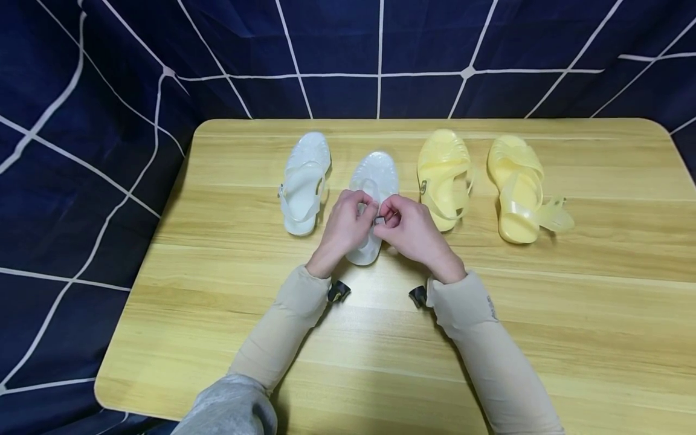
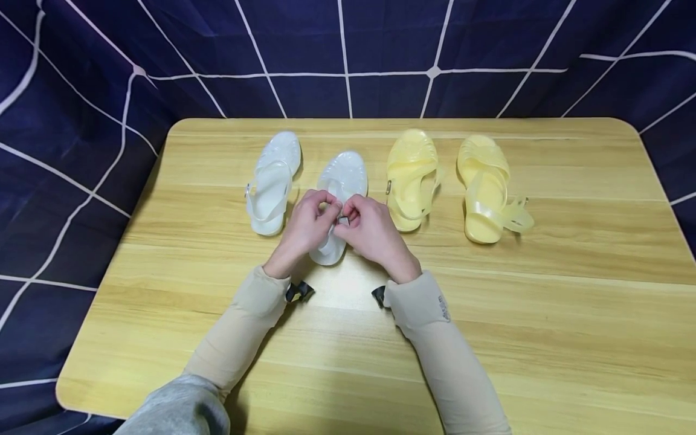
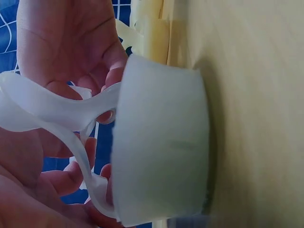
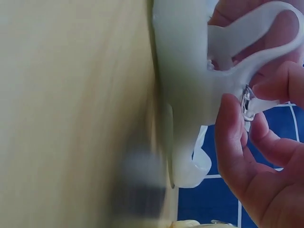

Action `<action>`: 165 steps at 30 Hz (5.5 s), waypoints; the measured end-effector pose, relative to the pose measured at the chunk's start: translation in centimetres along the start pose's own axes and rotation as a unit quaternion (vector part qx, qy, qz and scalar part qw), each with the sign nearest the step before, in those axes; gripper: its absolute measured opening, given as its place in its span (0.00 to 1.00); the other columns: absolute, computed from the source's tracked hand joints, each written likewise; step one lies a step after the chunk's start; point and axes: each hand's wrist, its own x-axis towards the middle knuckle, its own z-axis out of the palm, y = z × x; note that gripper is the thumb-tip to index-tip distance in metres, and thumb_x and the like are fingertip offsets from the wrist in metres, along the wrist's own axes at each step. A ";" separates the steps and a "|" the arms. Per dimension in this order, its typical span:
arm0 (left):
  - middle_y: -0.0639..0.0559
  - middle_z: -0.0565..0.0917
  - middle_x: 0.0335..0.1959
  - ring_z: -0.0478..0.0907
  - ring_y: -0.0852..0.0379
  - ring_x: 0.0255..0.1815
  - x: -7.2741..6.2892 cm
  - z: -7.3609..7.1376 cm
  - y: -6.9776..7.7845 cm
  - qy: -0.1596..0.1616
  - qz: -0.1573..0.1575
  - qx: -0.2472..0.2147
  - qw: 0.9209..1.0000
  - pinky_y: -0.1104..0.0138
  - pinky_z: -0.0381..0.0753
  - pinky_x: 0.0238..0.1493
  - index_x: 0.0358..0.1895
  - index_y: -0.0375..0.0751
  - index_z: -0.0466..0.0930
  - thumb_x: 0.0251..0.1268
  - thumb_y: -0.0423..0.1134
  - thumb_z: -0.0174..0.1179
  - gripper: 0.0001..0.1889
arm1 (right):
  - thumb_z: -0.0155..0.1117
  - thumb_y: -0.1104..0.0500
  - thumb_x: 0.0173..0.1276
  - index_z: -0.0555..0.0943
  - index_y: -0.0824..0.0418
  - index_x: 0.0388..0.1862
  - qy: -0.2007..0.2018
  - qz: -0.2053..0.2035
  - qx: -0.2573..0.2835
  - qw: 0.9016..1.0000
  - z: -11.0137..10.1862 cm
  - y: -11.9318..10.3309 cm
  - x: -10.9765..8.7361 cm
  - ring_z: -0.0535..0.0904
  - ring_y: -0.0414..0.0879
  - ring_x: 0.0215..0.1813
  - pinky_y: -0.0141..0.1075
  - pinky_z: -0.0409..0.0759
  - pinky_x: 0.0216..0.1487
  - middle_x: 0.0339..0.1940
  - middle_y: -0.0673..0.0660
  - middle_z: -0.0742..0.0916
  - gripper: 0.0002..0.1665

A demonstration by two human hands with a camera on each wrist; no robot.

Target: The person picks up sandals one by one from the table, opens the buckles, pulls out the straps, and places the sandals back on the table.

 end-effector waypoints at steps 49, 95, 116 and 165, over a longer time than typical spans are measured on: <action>0.41 0.77 0.46 0.75 0.49 0.46 -0.1 -1.9 -0.1 -0.061 -0.011 0.051 0.997 0.59 0.76 0.49 0.62 0.34 0.70 0.71 0.47 0.53 0.24 | 0.54 0.62 0.66 0.71 0.70 0.51 -0.028 0.072 -0.016 0.997 -1.4 -0.3 -0.4 0.78 0.55 0.46 0.45 0.76 0.51 0.45 0.63 0.81 0.17; 0.42 0.83 0.47 0.80 0.51 0.45 -0.5 -8.7 -0.3 0.140 0.076 -0.080 0.984 0.64 0.80 0.44 0.51 0.34 0.80 0.69 0.37 0.54 0.13 | 0.53 0.73 0.62 0.71 0.70 0.57 0.161 -0.019 0.196 0.967 0.4 -4.6 -1.0 0.73 0.55 0.61 0.38 0.78 0.57 0.59 0.63 0.75 0.22; 0.39 0.70 0.60 0.73 0.52 0.51 -0.4 -13.4 -8.0 -0.014 -0.180 -0.183 0.966 0.58 0.80 0.52 0.73 0.36 0.55 0.73 0.50 0.49 0.32 | 0.56 0.53 0.71 0.43 0.63 0.78 -0.092 0.131 0.296 0.942 7.7 -7.3 3.0 0.64 0.53 0.74 0.46 0.65 0.71 0.79 0.60 0.56 0.47; 0.44 0.76 0.51 0.79 0.53 0.51 -3.2 -12.2 -0.8 0.000 0.056 -0.284 0.957 0.66 0.83 0.47 0.57 0.28 0.72 0.64 0.23 0.53 0.17 | 0.38 0.53 0.80 0.63 0.60 0.66 -0.021 0.094 0.493 0.865 -0.5 -7.4 0.6 0.74 0.47 0.50 0.38 0.84 0.42 0.46 0.54 0.75 0.22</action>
